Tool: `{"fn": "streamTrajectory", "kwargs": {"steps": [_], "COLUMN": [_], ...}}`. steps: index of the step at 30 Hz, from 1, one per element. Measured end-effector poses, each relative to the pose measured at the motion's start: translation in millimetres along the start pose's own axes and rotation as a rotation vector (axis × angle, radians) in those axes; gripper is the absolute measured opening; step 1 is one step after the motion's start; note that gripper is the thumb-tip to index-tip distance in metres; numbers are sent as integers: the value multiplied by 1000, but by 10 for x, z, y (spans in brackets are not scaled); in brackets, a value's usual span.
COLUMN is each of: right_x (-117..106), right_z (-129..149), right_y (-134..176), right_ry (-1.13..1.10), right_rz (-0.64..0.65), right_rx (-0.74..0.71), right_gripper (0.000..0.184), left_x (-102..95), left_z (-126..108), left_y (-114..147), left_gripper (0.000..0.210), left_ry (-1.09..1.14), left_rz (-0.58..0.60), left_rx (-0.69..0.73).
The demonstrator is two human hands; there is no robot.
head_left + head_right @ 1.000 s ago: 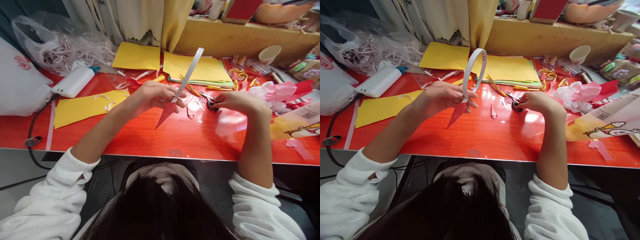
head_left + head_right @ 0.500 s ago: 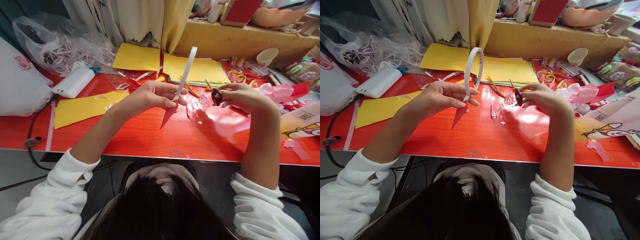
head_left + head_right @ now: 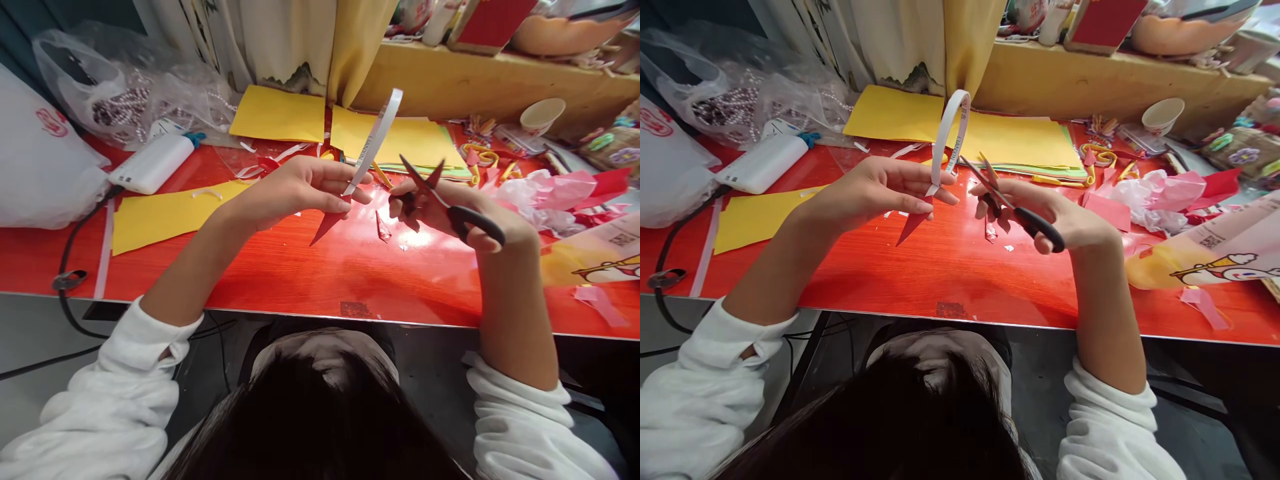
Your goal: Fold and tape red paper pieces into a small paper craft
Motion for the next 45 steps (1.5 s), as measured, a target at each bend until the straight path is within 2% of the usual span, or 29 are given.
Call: {"fn": "streamTrajectory", "kwargs": {"steps": [2, 3, 4, 6, 10, 14, 19, 31, 45], "right_x": [54, 51, 34, 7, 55, 123, 211, 260, 318], "right_z": [-1, -16, -42, -87, -122, -122, -199, -200, -289], "right_y": [9, 16, 26, 48, 64, 28, -3, -8, -1], "right_ry": [-278, -336, -337, -277, -169, -196, -260, -269, -284], "right_rz": [88, 89, 69, 44, 118, 162, 195, 241, 263], "right_rx": [66, 117, 175, 270, 344, 290, 274, 262, 347], "right_gripper": [59, 46, 37, 32, 36, 44, 39, 45, 43], "left_x": [-3, -5, -6, -10, 2, 45, 105, 109, 249], "left_z": [7, 10, 13, 17, 23, 11, -6, 11, 41], "left_y": [1, 2, 3, 3, 4, 11, 20, 24, 19], "left_gripper": [41, 41, 41, 41, 44, 46, 44, 45, 47], "left_ry": [-20, -31, -41, -59, -104, -178, -241, -270, -257], "left_rz": [12, 17, 23, 33, 70, 121, 173, 192, 302], "left_rx": [-4, -6, -8, -10, -14, 1, 15, 45, 4]}}
Point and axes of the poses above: each hand's wrist, its own y-axis away from the middle knuckle, its own x-axis out of the palm, z = x × y, the point moved 8 cm from there along -y, towards the middle knuckle, and after that the axes turned 12 degrees about -y, right-handed, at the moved point
